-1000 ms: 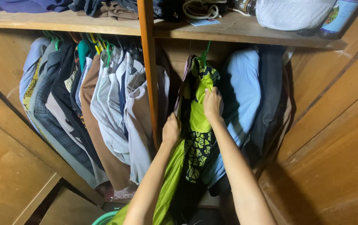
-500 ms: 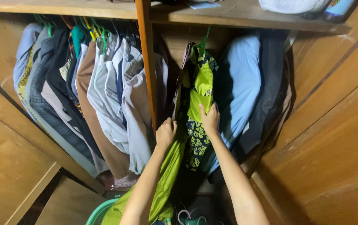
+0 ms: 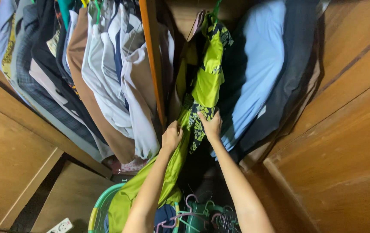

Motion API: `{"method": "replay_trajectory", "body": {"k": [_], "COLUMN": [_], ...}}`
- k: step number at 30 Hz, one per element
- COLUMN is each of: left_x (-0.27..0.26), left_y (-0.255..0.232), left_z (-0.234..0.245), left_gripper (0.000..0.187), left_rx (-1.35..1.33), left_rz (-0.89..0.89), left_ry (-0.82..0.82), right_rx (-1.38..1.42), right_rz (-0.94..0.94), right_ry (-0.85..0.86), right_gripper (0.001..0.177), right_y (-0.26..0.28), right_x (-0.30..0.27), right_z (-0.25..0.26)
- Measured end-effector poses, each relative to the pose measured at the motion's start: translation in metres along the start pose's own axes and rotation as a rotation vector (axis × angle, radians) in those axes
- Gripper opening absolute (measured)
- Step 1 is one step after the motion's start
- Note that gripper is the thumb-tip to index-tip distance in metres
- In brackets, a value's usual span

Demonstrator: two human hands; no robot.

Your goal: Hanging various pieces of clothing from a laundry basket onto hangers and placing them inside a wardrobe.

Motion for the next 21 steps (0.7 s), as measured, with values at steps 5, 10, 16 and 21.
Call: {"method": "replay_trajectory", "body": {"k": [5, 10, 16, 21], "left_x": [-0.031, -0.072, -0.116, -0.147], "left_y": [0.031, 0.074, 0.111, 0.150], "left_z": [-0.028, -0.061, -0.073, -0.086], "left_gripper": [0.045, 0.047, 0.060, 0.094], "left_rx": [-0.025, -0.019, 0.071, 0.149], "left_rz": [-0.064, 0.029, 0.074, 0.154], "left_ry": [0.006, 0.088, 0.055, 0.091], "right_rx": [0.143, 0.173, 0.084, -0.024], "right_rz": [-0.091, -0.112, -0.223, -0.301], "right_ry": [0.021, 0.087, 0.183, 0.358], "right_gripper": [0.054, 0.046, 0.048, 0.053], "right_y": [-0.025, -0.078, -0.128, -0.171], "right_x": [-0.033, -0.064, -0.102, -0.135], "right_z": [-0.007, -0.018, -0.023, -0.036]}}
Point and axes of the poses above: each hand's wrist, its own x-axis towards the middle knuckle, its own z-axis out of the back of the hand, y = z × x, the point moved 6 cm from there along x, towards the middle knuckle, and after that the axes turned 10 degrees about -y, right-handed, at the moved point
